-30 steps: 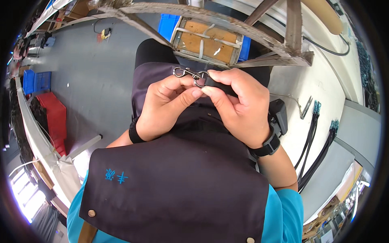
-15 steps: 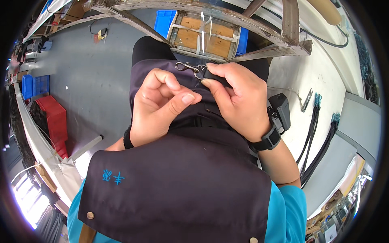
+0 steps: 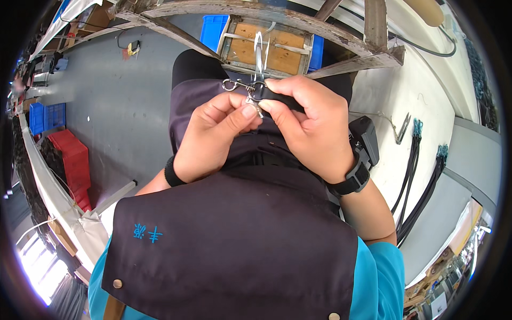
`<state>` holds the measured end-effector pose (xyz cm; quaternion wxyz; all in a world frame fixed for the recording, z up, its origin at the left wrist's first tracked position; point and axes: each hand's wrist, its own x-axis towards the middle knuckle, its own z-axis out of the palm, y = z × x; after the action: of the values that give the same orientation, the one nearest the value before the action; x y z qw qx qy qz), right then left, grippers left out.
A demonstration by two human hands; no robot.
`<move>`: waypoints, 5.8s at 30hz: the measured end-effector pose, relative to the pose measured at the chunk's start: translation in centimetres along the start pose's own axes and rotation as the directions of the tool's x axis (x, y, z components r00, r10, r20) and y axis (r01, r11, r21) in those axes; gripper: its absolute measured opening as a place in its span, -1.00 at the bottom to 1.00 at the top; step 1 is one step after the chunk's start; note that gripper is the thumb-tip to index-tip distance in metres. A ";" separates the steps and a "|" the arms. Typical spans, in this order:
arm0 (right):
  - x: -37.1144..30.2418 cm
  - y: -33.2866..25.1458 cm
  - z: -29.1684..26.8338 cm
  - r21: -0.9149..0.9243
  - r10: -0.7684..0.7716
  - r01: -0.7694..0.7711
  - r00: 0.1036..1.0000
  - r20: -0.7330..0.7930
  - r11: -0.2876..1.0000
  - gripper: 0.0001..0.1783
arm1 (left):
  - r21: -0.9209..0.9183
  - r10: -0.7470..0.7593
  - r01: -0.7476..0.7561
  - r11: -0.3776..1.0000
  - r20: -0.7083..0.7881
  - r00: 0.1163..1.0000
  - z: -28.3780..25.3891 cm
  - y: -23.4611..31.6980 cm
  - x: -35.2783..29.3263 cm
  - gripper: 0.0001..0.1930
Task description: Applying protective plastic film and hardware to leather straps.
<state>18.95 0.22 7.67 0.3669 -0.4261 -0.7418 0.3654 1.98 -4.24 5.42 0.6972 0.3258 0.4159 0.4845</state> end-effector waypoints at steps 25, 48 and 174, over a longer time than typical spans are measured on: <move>-0.5 -0.9 -0.3 -0.049 -0.005 0.005 1.000 0.002 0.999 -0.79 | 0.742 0.632 -0.666 -0.070 0.550 0.546 -0.9 3.2 1.9 -0.75; -2.3 0.4 -0.1 -0.111 -0.168 0.165 0.986 -0.013 0.980 -0.71 | 0.163 -0.130 0.101 0.981 0.176 0.976 -0.6 2.9 2.0 -0.64; -0.8 0.5 -0.4 -0.152 -0.322 0.333 0.942 0.091 0.931 -0.64 | 0.054 -0.187 0.182 0.982 0.123 0.975 -2.4 3.4 1.2 -0.78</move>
<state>19.72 -0.25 7.25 0.3619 -0.3132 -0.8417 0.2499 -1.30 -1.96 6.97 0.7573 0.3306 0.4092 0.3869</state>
